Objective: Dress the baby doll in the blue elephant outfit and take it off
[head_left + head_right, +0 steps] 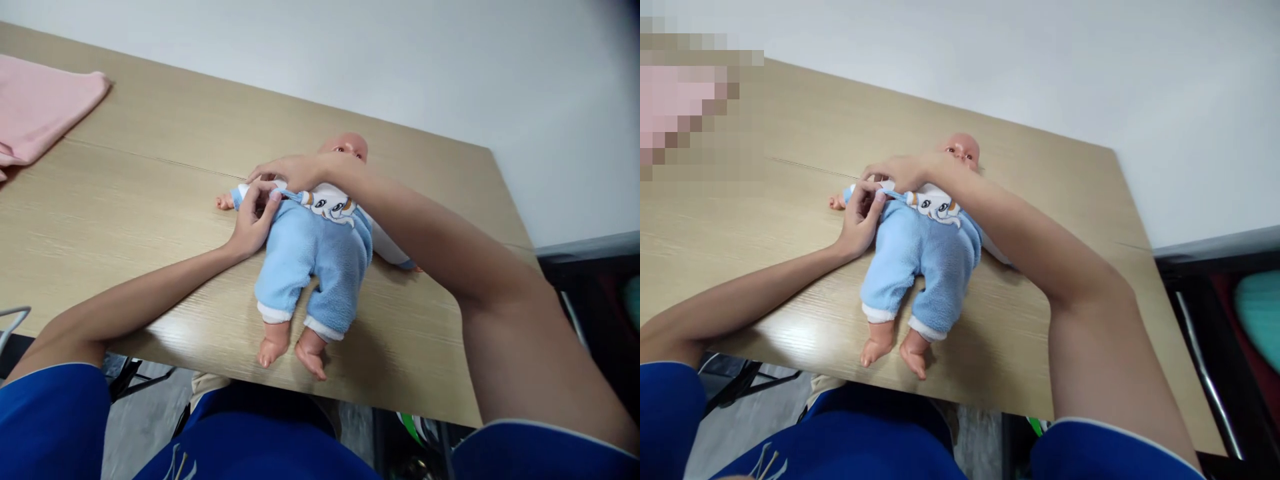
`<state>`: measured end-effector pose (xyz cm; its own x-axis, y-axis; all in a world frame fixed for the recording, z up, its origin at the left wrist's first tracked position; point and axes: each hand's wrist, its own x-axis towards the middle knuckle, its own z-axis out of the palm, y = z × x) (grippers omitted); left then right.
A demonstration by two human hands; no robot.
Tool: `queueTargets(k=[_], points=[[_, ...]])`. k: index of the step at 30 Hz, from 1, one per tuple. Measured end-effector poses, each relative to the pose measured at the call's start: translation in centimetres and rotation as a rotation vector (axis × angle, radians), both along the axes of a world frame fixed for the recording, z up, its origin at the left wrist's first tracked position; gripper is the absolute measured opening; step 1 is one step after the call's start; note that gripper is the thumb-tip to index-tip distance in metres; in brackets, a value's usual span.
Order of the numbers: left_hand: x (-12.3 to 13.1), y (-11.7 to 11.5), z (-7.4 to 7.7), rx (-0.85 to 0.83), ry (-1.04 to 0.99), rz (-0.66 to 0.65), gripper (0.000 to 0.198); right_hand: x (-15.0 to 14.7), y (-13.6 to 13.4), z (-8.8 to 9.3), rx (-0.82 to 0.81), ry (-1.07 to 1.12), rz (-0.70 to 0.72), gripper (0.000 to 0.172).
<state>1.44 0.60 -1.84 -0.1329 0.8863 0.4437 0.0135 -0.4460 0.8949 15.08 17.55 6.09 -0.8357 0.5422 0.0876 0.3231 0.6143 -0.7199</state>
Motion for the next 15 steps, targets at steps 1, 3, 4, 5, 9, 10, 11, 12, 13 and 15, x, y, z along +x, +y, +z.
queueTargets(k=[1, 3, 4, 5, 9, 10, 11, 12, 13, 15], points=[[0.0, 0.0, 0.0, 0.002, 0.002, 0.008, 0.053, -0.1, 0.0, -0.4, 0.031, -0.035, 0.072, 0.035], [-0.1, -0.1, 0.0, 0.023, 0.016, 0.029, 0.05, 0.0, -0.1, -0.8, 0.076, -0.122, 0.221, 0.042], [-0.1, -0.1, 0.0, 0.038, 0.027, 0.035, 0.047, 0.1, -0.3, -0.9, 0.108, -0.112, 0.223, 0.045], [-0.2, -0.2, 0.0, 0.051, 0.038, 0.033, 0.044, 0.3, -0.5, -0.9, 0.134, -0.087, 0.195, 0.047], [-0.4, -0.6, 0.0, 0.132, 0.084, 0.018, 0.034, 1.9, -2.4, 0.1, 0.122, 0.041, 0.0, 0.043], [-0.5, -0.7, -0.1, 0.177, 0.107, 0.037, 0.033, 2.3, -2.9, 0.4, 0.105, 0.082, -0.051, 0.041], [-0.6, -0.8, -0.2, 0.227, 0.134, 0.073, 0.032, 2.8, -3.4, 0.7, 0.088, 0.117, -0.091, 0.039], [-0.7, -0.8, -0.4, 0.278, 0.163, 0.122, 0.032, 3.2, -3.7, 1.0, 0.071, 0.145, -0.12, 0.038], [-0.7, -0.9, -0.5, 0.32, 0.19, 0.178, 0.031, 3.6, -4.0, 1.3, 0.056, 0.164, -0.14, 0.036], [-0.8, -0.9, -0.7, 0.37, 0.219, 0.271, 0.031, 4.3, -4.4, 1.7, 0.04, 0.174, -0.161, 0.034]])
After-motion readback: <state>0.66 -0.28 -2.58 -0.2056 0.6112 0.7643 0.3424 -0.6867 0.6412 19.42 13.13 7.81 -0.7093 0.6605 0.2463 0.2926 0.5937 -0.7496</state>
